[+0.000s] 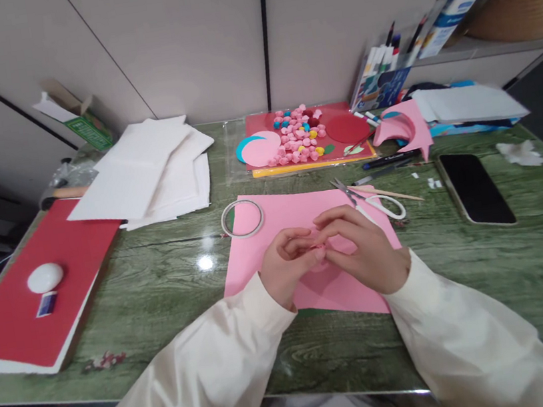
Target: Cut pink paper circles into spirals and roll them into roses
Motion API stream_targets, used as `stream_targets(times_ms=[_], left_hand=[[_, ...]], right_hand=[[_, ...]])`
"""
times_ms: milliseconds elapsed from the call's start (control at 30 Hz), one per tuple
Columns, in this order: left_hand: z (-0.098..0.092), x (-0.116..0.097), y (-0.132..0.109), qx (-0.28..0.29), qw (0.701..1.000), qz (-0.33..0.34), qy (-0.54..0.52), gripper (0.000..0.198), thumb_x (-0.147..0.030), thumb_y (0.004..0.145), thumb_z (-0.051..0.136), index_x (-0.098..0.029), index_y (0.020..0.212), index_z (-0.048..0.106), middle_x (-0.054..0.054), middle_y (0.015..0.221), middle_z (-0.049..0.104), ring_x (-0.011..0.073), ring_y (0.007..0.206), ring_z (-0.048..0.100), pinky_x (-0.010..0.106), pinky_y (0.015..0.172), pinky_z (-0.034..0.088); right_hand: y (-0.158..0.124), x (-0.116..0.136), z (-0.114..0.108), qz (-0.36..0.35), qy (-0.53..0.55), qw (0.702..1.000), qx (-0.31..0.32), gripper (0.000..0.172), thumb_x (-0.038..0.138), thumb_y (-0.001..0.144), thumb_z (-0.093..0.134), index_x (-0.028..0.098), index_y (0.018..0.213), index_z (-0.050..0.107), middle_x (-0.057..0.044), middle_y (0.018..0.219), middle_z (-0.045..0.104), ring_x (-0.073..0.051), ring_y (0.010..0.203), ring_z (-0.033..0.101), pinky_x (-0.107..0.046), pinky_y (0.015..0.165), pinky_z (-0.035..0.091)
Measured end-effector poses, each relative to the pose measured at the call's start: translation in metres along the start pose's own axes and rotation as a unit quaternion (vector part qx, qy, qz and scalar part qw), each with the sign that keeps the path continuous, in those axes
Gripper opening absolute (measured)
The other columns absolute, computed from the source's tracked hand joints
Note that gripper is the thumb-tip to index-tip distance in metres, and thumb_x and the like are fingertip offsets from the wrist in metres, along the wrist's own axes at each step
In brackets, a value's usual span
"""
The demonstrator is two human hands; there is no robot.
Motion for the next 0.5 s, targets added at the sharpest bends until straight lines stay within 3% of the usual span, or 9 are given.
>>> stream_targets(times_ms=[267, 500], left_hand=[[0.0013, 0.0014, -0.0012, 0.012, 1.0, -0.002, 0.025, 0.033, -0.014, 0.054, 0.073, -0.016, 0.082, 0.054, -0.002, 0.067, 0.062, 0.0097, 0.066, 0.058, 0.023, 0.063, 0.046], [-0.0023, 0.0008, -0.0003, 0.017, 1.0, 0.003, 0.02, 0.03, -0.015, 0.058, 0.071, -0.017, 0.083, 0.053, -0.003, 0.064, 0.061, 0.0098, 0.061, 0.057, 0.023, 0.059, 0.045]], right_hand=[[0.0008, 0.0052, 0.0013, -0.001, -0.009, 1.0, 0.013, 0.012, 0.012, 0.069, 0.06, 0.021, 0.07, 0.052, -0.004, 0.092, 0.053, -0.019, 0.09, 0.053, -0.035, 0.078, 0.044], [0.0024, 0.0063, -0.0009, -0.009, 0.001, 1.0, 0.022, 0.012, 0.012, 0.07, 0.058, 0.021, 0.076, 0.055, -0.004, 0.092, 0.053, -0.018, 0.091, 0.053, -0.034, 0.08, 0.044]])
Point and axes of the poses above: each hand's wrist, its own y-axis towards the middle knuckle, its own z-axis out of the palm, x = y × z, the point moved 1 cm from there along y, towards the middle knuckle
